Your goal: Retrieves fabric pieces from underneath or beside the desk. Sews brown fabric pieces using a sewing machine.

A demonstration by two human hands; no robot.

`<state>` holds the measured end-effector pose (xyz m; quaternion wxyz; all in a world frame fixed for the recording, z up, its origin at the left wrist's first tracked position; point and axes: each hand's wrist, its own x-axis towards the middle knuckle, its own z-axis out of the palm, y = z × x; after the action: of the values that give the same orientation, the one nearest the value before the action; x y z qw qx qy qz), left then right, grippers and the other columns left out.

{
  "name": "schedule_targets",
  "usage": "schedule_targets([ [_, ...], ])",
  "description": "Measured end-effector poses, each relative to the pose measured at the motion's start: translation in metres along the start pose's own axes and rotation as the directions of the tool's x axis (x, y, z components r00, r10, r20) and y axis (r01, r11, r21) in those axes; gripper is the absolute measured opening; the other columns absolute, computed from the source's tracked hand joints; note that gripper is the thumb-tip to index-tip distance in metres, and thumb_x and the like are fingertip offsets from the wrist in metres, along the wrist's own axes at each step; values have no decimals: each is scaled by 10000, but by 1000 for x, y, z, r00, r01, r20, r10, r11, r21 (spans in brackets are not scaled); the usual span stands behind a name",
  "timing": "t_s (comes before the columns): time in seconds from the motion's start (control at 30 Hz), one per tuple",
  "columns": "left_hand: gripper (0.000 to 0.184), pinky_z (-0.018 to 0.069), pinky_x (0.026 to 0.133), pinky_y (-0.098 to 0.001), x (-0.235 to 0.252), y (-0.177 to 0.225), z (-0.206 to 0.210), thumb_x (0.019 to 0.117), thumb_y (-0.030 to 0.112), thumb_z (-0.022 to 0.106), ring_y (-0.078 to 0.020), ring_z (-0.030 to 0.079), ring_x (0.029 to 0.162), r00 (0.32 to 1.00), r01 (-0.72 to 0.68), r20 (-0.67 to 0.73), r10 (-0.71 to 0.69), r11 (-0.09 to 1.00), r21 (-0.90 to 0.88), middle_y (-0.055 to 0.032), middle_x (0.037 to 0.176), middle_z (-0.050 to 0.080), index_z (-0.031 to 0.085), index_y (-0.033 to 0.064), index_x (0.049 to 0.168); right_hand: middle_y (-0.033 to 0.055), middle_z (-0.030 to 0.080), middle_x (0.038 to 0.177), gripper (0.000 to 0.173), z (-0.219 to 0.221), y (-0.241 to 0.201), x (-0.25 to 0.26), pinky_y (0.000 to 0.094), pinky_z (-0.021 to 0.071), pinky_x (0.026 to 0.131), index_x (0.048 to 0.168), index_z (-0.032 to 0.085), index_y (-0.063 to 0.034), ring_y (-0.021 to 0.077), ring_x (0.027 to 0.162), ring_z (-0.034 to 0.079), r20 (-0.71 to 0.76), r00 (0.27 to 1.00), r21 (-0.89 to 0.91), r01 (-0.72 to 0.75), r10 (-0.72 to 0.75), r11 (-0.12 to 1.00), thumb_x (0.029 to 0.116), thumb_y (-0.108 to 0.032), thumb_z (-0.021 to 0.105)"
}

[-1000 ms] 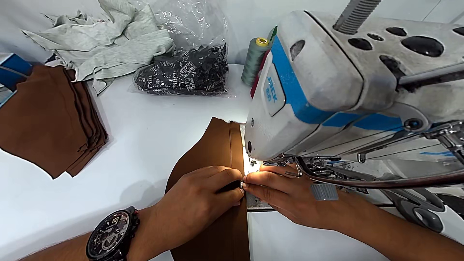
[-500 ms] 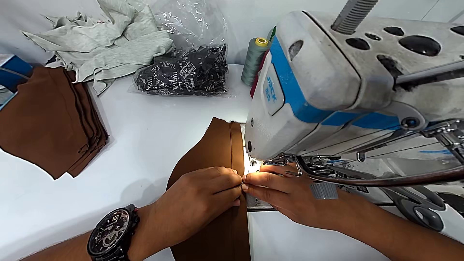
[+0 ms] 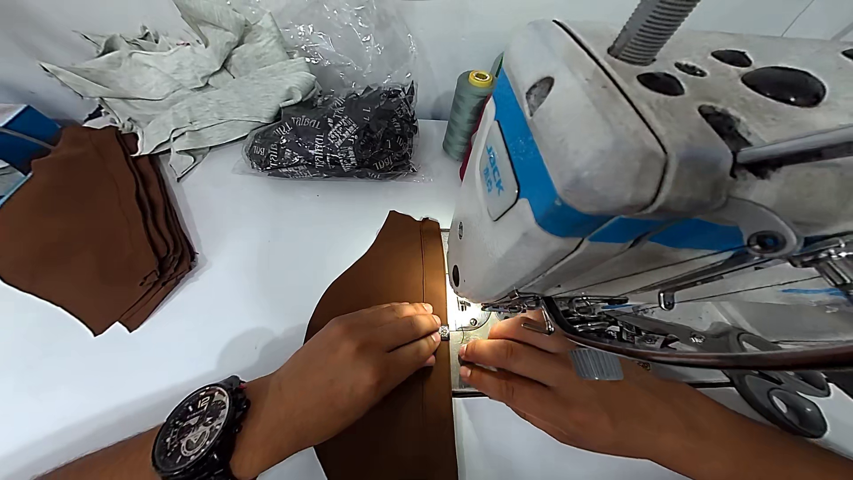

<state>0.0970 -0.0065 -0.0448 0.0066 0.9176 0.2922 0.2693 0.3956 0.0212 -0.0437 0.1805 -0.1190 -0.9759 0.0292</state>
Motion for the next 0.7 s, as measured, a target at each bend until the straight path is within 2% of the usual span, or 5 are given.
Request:
schedule_targets([
  [0.2, 260, 521, 1009, -223, 17, -8, 2, 1049, 233, 556, -102, 672, 1143, 1000, 11, -4, -11, 999, 30, -2, 1081, 751, 791, 125, 1019, 14, 681, 1279, 282, -4, 4, -8, 335, 536, 963, 1302, 655, -176, 186, 1167, 644, 30, 997, -17, -71, 72, 997, 1072, -197, 492],
  [0.4, 221, 533, 922, -187, 31, -9, 6, 1019, 216, 599, -81, 680, 1055, 1000, -15, -25, 17, 998, 65, 4, 1013, 739, 793, 125, 965, -31, 714, 1209, 291, -4, 17, -16, 314, 565, 833, 1198, 706, -206, 137, 1047, 681, 35, 986, -85, -161, 164, 983, 1068, -252, 450],
  [0.5, 218, 534, 829, -173, 33, -5, 8, 1018, 220, 600, -65, 665, 963, 999, 13, -32, -11, 998, 63, 20, 960, 709, 793, 131, 968, -30, 731, 1102, 290, -5, 19, -13, 287, 568, 825, 1150, 740, -205, 119, 1019, 687, -9, 982, -88, -189, 189, 978, 1054, -246, 468],
  [0.57, 216, 528, 796, -169, 33, -2, 11, 1017, 227, 600, -61, 653, 931, 999, 35, -38, -33, 997, 67, 24, 938, 690, 791, 138, 970, -24, 718, 989, 301, -6, 19, -10, 275, 560, 748, 1148, 756, -209, 119, 939, 686, -48, 976, -87, -214, 211, 973, 1038, -253, 479],
  [0.7, 216, 531, 810, -171, 33, 1, 18, 1021, 224, 598, -65, 658, 946, 998, 46, -49, -43, 997, 57, 17, 954, 700, 797, 145, 992, -28, 703, 904, 306, -5, 18, -5, 262, 549, 662, 1121, 764, -204, 112, 847, 686, -63, 968, -105, -250, 244, 963, 1026, -254, 478],
])
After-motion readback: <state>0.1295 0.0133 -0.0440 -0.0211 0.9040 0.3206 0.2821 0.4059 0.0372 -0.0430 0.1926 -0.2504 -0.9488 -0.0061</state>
